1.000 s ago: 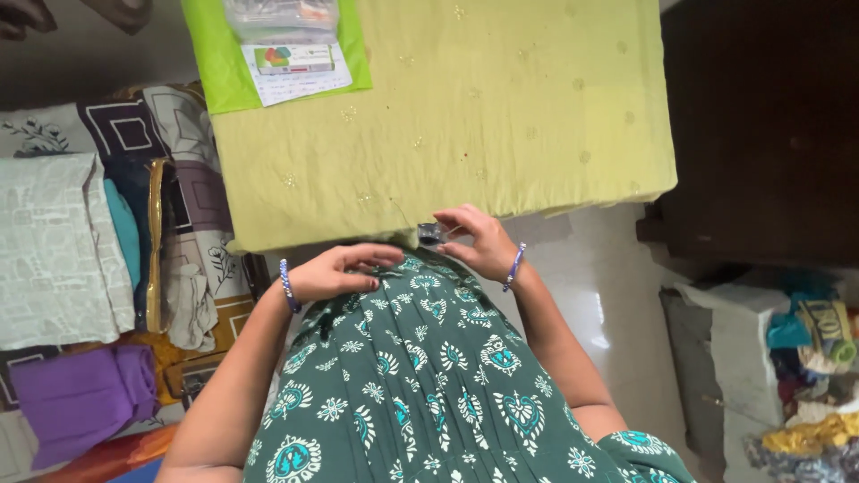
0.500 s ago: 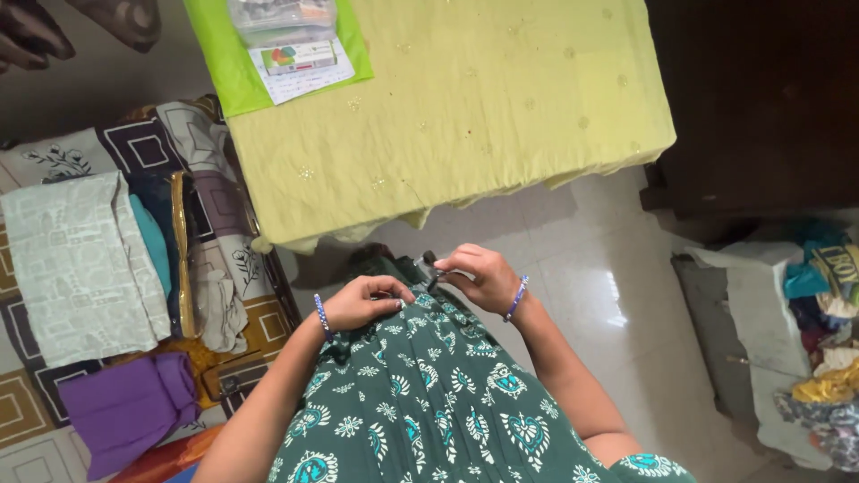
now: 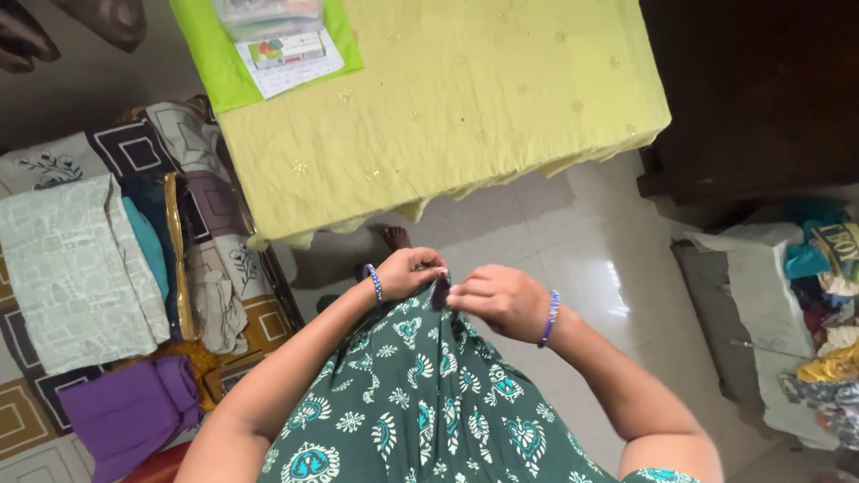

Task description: The recorder folds a yellow cloth and places it on a table.

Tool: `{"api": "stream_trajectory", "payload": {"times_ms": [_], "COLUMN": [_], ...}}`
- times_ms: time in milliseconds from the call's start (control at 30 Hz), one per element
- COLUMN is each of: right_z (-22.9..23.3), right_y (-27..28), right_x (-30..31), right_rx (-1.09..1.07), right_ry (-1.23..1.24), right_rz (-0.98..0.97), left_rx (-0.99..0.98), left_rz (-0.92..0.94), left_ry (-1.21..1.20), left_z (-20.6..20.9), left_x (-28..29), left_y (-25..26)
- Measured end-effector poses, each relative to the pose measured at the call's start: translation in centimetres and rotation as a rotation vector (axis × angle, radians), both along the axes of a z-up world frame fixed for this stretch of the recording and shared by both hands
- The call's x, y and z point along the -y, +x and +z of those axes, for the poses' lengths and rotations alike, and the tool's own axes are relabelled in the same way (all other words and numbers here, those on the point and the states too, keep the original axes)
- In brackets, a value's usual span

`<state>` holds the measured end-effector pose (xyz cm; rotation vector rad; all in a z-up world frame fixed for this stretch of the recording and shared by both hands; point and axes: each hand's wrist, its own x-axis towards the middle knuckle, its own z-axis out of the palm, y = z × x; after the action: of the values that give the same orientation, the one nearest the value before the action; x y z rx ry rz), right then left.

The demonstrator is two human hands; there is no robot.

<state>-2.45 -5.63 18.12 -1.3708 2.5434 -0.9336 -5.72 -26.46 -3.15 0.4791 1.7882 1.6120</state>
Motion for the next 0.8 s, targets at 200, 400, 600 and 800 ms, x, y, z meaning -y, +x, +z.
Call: {"api": "stream_trajectory", "payload": {"times_ms": [200, 400, 600, 800], "right_z": [-2.3, -1.6, -0.9, -6.7], "right_y": [-5.1, -13.6, -21.5, -27.2], "right_x": [0.7, -0.7, -4.1, -4.4], "right_rx": [-0.039, 0.119, 0.157, 0.354], "right_ry": [0.333, 0.48, 0.398, 0.282], "right_rz": [0.364, 0.362, 0.079, -0.014], "left_rx": [0.067, 0.042, 0.166, 0.19], "left_rz": [-0.135, -0.104, 0.544, 1.091], "left_ry": [0.012, -0.014, 0.035, 0.112], "left_z": [-2.2, -4.7, -7.6, -7.1], "left_x": [-0.9, -2.1, 1.1, 6.8], "left_y": [-4.0, -9.6, -16.1, -18.5]}}
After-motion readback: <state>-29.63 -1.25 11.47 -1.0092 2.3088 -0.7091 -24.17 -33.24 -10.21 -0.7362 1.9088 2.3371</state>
